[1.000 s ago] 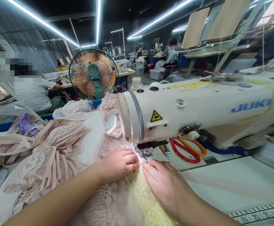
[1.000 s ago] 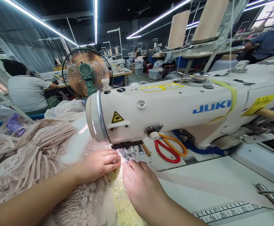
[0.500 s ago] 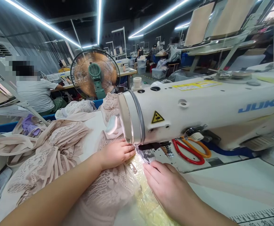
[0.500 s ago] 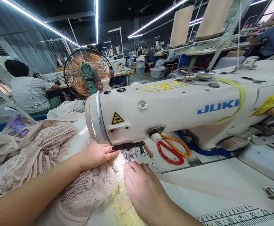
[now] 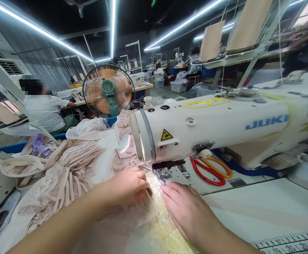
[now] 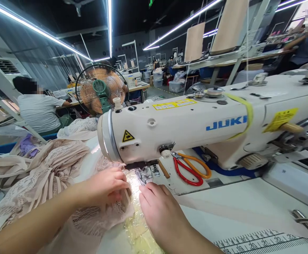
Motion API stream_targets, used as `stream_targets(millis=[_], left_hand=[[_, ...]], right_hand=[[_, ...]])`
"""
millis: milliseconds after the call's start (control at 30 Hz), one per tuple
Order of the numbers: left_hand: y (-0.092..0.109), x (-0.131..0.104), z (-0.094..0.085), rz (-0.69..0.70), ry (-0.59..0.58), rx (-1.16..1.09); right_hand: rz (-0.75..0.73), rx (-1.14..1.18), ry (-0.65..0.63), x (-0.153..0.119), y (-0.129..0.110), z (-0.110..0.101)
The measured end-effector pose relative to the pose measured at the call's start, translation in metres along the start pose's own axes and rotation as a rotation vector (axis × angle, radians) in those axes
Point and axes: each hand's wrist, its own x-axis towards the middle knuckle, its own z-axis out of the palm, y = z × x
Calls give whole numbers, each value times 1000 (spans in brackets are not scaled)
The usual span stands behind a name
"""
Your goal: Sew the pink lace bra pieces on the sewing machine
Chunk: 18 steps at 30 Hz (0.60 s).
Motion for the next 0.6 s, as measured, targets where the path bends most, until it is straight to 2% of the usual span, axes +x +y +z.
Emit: stream_targets(millis=[67, 100, 200, 300, 400, 467, 533, 600], left_hand=[[9, -3, -2, -37, -135, -50], [11, -3, -3, -76, -158, -107], [11, -3, -5, -233, -32, -488], [9, 2, -4, -388, 115, -722], [11, 7, 6, -509, 162, -694], [14, 8, 14, -582, 187, -631], [17, 6, 20, -643, 191, -537], [22, 3, 24, -680, 166, -437]], right_hand=[[43, 109, 108, -1, 1, -5], [58, 143, 154, -2, 1, -7], [119, 212, 221, -8, -7, -15], [167, 452, 110, -14, -25, -18], [140, 710, -88, -13, -41, -16], [224, 725, -181, -9, -44, -16], [372, 661, -218, -5, -39, -16], [457, 580, -252, -4, -32, -16]])
